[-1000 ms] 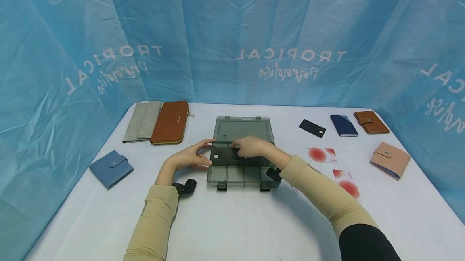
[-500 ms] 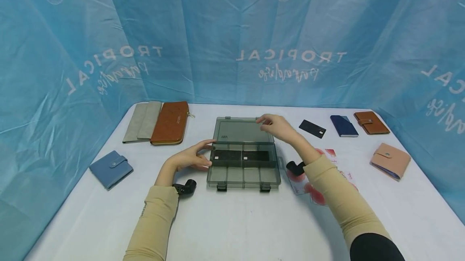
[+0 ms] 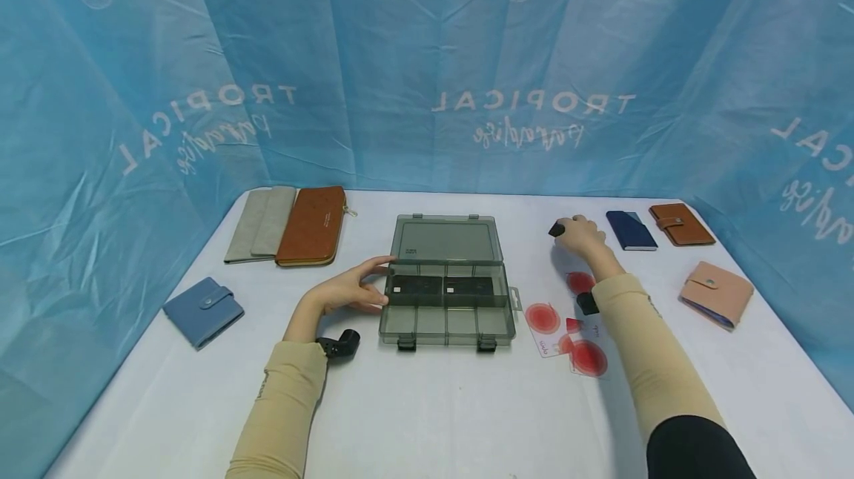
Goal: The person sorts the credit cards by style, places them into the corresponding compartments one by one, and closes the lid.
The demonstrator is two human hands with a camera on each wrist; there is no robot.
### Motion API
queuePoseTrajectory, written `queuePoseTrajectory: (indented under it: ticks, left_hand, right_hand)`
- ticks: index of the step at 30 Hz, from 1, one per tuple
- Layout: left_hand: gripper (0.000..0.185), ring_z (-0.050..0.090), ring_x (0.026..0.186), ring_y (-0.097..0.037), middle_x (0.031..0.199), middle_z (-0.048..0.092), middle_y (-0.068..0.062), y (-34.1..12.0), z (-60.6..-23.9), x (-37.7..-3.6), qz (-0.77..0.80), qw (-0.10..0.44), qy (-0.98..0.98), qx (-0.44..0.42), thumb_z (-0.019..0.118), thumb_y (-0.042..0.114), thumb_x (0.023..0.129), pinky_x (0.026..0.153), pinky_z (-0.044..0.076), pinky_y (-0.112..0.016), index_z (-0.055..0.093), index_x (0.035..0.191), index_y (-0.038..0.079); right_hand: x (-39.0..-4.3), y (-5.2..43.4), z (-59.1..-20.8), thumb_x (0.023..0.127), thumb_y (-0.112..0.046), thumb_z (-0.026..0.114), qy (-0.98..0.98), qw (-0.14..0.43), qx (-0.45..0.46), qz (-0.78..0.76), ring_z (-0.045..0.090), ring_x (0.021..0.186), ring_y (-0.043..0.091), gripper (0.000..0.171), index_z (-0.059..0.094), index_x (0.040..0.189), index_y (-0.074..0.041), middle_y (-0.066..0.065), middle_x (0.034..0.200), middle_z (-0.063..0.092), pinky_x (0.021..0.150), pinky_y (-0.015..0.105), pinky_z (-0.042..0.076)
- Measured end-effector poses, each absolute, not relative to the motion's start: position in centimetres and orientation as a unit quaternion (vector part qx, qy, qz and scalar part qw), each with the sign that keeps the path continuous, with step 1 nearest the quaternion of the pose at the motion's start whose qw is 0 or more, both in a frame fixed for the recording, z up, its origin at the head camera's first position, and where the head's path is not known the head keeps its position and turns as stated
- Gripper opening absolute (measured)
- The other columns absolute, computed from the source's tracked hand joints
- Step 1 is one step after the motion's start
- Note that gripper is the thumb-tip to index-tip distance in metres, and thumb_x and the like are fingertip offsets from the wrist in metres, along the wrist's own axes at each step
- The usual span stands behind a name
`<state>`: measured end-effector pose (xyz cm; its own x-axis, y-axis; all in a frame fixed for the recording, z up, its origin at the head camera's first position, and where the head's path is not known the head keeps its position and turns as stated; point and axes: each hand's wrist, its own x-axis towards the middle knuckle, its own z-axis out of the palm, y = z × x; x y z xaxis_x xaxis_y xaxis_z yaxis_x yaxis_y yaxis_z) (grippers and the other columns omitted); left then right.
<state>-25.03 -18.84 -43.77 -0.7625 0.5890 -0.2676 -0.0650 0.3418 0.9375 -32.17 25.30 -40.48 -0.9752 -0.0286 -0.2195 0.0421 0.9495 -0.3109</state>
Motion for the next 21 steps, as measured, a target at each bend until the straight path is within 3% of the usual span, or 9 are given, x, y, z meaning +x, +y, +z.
queuePoseTrajectory:
  ticks: [5,10,17,21]
  left_hand:
    - [0.089,0.062,0.093,-0.021,0.149,0.014,-0.021,-18.8,-43.7,-24.9,0.55,0.299,0.761,0.17,0.072,0.013,0.08,0.083,0.052,-0.038,0.016,0.149,0.019]
    - [0.089,0.063,0.091,-0.021,0.149,0.015,-0.022,-18.7,-43.8,-24.8,0.553,0.3,0.759,0.17,0.073,0.014,0.08,0.082,0.053,-0.038,0.016,0.149,0.019]
    - [0.088,0.062,0.092,-0.021,0.149,0.015,-0.021,-18.7,-43.6,-24.7,0.549,0.297,0.763,0.166,0.073,0.014,0.08,0.082,0.053,-0.038,0.017,0.148,0.019]
    - [0.088,0.062,0.092,-0.021,0.149,0.015,-0.022,-18.7,-43.4,-24.7,0.549,0.295,0.765,0.166,0.073,0.014,0.08,0.082,0.053,-0.038,0.017,0.148,0.019]
  right_hand:
    - [-32.5,26.4,-41.2,0.089,-0.022,0.045,0.977,0.14,0.013,-0.157,0.007,0.131,0.053,0.063,0.023,0.143,0.003,0.034,0.146,0.009,0.1,0.07,0.01]
    - [-32.8,26.7,-41.5,0.093,-0.028,0.043,0.973,0.172,0.021,-0.151,0.009,0.13,0.053,0.067,0.013,0.145,0.003,0.033,0.145,0.013,0.1,0.071,0.007]
    - [-33.1,26.0,-41.4,0.087,-0.026,0.06,0.979,0.137,0.033,-0.15,0.019,0.126,0.053,0.071,0.025,0.143,-0.001,0.033,0.139,0.026,0.098,0.072,0.009]
    - [-33.2,25.5,-41.2,0.083,-0.029,0.066,0.973,0.156,0.028,-0.168,0.026,0.12,0.051,0.072,0.031,0.14,-0.002,0.034,0.134,0.033,0.098,0.069,0.017]
